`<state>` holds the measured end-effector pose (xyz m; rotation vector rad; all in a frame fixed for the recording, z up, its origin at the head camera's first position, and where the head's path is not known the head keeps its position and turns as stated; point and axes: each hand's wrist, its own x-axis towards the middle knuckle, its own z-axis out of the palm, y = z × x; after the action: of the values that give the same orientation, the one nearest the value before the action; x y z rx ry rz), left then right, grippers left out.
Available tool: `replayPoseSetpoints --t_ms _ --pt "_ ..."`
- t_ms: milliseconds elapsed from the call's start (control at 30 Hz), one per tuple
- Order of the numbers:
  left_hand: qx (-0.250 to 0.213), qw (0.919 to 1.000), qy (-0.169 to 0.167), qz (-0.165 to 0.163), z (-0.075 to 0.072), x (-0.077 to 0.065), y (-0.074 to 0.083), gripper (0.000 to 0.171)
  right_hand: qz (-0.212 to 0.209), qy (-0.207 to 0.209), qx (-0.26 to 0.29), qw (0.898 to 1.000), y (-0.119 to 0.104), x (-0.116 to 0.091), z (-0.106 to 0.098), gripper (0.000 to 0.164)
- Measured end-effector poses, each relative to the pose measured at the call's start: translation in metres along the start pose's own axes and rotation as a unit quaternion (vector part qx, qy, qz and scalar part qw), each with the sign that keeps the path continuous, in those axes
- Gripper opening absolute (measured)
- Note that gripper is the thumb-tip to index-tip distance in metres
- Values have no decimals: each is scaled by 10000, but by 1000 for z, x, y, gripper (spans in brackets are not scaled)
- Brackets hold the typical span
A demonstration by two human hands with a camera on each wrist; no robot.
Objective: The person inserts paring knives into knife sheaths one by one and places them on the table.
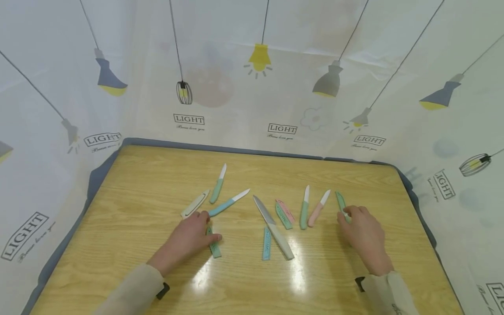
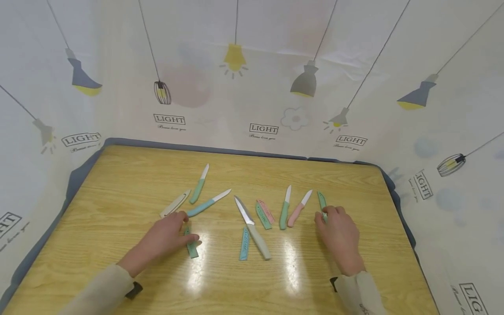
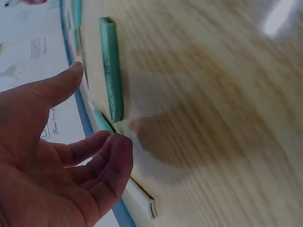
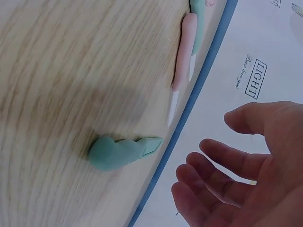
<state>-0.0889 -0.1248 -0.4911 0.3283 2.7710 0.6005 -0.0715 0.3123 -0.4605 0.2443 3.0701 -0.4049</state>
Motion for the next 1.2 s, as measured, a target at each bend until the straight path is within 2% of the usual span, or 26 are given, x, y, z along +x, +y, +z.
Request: replayPoseSetpoints --t_ms 67,233,400,600,767,867,967,1033,1200 --pt "188 9998 -6 92 3 -2 1 59 -20 -29 19 10000 -2 0 -1 51" --pt "270 9994 66 223 7 -5 2 54 -116 10 76 9999 -4 0 -1 51" --pt "96 9993 14 364 3 -6 3 50 -168 43 186 9997 -7 2 0 50" --pt "202 9980 4 597 -2 -6 5 41 -322 -73 392 9987 -13 6 5 49" --pt "230 9975 85 658 0 -5 3 32 -321 -197 467 9982 -20 9 8 47" --pt "174 9982 120 566 1 -4 1 30 -380 -219 510 9977 -26 12 10 48" --pt "-46 9986 175 490 -1 -3 1 29 -497 -168 561 9971 -31 16 13 50" --pt "-374 9980 249 456 -4 -1 1 30 -538 -149 571 9968 -35 19 15 50" --pt "-1304 9890 483 513 -12 5 3 31 -462 -393 611 9963 -48 30 20 51"
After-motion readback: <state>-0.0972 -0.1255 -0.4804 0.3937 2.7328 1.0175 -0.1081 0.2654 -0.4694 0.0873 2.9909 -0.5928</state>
